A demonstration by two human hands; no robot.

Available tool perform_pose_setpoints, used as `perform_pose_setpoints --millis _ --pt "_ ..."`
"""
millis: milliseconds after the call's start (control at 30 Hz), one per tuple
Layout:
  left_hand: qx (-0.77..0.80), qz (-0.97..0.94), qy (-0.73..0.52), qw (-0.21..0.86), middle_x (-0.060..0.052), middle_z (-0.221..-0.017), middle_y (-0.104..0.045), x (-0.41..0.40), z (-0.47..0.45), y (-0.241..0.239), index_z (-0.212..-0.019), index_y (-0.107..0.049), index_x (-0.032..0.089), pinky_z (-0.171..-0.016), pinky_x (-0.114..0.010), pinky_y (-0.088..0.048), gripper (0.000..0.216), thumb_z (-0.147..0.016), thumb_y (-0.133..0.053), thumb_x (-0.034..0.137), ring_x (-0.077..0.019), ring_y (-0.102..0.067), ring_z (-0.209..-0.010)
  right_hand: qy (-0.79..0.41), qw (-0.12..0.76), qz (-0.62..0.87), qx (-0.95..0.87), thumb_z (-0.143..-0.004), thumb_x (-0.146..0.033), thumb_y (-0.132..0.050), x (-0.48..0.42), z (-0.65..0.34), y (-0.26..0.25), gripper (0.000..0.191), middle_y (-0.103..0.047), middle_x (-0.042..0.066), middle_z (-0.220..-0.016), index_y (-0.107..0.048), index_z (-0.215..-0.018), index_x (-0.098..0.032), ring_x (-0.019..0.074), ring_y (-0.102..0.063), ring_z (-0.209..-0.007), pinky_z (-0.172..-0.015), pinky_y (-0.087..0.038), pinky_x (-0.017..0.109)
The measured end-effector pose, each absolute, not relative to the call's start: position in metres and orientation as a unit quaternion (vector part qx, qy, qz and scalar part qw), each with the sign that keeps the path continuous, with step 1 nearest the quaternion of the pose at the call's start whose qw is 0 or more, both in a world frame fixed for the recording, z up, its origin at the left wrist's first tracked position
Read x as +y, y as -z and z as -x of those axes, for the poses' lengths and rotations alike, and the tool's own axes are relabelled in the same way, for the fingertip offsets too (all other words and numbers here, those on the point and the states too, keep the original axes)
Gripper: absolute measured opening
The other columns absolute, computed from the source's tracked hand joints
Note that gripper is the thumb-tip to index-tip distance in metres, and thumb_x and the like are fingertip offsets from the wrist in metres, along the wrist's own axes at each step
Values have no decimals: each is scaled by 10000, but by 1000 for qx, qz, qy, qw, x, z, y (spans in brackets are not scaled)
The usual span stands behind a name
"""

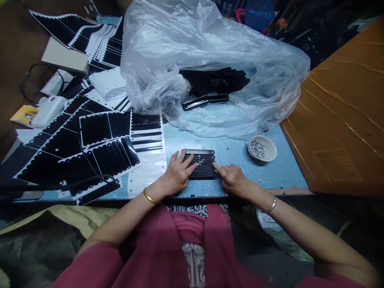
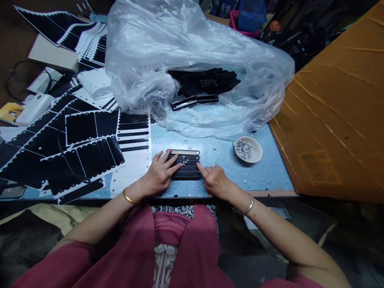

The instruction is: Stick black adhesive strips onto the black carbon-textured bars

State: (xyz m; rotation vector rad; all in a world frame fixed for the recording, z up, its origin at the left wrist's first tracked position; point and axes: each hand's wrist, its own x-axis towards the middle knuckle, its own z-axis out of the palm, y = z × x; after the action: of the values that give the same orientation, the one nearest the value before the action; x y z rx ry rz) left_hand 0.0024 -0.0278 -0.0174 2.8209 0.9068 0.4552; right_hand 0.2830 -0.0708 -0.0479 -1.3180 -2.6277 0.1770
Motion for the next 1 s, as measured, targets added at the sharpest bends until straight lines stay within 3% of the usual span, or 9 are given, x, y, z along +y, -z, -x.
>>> perform_pose_setpoints --millis 100,267,400,467,533,633,700,867,1000 --pt "299 -940 -149 69 -224 -1352 -557 -28 -3 17 -1263 -606 97 -1014 -636 -325 522 -744 -554 85 -442 -374 -1356 -94 92 442 -887 -796 -28 -450 -66 -285 43 540 -740 127 -807 -556 -1325 -56 210 -678 -680 -622 -530 318" --pt "298 -940 -147 72 -227 -1361 -547 -27 -2 18 -1270 -599 98 -1004 -638 -333 517 -756 -539 94 -440 -377 -1355 -273 156 499 -807 -883 -124 -467 -54 -288 35 413 -725 79 -1131 -643 -1250 -193 193 -719 -945 -841 -579 308" --pt "297 -941 -145 74 -224 -1364 -545 -27 -2 18 -1273 -596 99 -1013 -636 -326 519 -757 -543 97 -441 -379 -1354 -344 187 515 -762 -862 -149 -487 -52 -284 33 409 -715 51 -1156 -669 -1223 -217 213 -708 -1000 -894 -579 345" --pt "296 -940 -150 76 -223 -1361 -548 -27 -2 19 -1273 -596 103 -1012 -634 -327 522 -754 -546 96 -439 -380 -1354 -370 201 526 -739 -863 -177 -488 -53 -282 33 394 -743 61 -1084 -683 -1204 -196 221 -720 -947 -856 -592 350" --pt "296 -938 -161 80 -222 -1352 -556 -26 -2 21 -1265 -600 105 -1006 -630 -333 517 -752 -546 89 -434 -382 -1354 -398 204 540 -713 -872 -217 -484 -53 -282 33 381 -775 49 -880 -694 -1187 -174 193 -727 -762 -728 -608 311" --pt "294 -934 -184 89 -205 -1323 -587 -25 -2 23 -1237 -618 116 -997 -609 -350 485 -760 -541 75 -415 -397 -1351 -421 191 559 -688 -891 -262 -470 -54 -282 33 395 -691 -11 -571 -678 -1210 -155 129 -613 -476 -516 -543 239" --pt "295 -930 -198 97 -182 -1301 -611 -24 -3 24 -1212 -632 134 -991 -594 -360 456 -773 -532 66 -396 -413 -1346 -399 191 561 -700 -897 -262 -460 -54 -281 33 397 -683 -6 -561 -678 -1207 -146 127 -600 -470 -514 -525 236" --pt "304 -917 -234 104 -165 -1273 -638 -24 -4 22 -1144 -661 143 -983 -576 -377 370 -805 -527 76 -374 -461 -1318 -235 183 513 -805 -896 -164 -430 -60 -279 34 402 -757 93 -944 -657 -1228 -166 180 -699 -793 -716 -538 272" --pt "310 -911 -250 108 -159 -1239 -659 -25 -1 21 -1102 -668 138 -985 -565 -387 315 -823 -529 90 -363 -483 -1305 -85 84 454 -883 -796 -41 -452 -62 -282 34 517 -724 94 -764 -598 -1287 -108 178 -630 -639 -615 -463 277"
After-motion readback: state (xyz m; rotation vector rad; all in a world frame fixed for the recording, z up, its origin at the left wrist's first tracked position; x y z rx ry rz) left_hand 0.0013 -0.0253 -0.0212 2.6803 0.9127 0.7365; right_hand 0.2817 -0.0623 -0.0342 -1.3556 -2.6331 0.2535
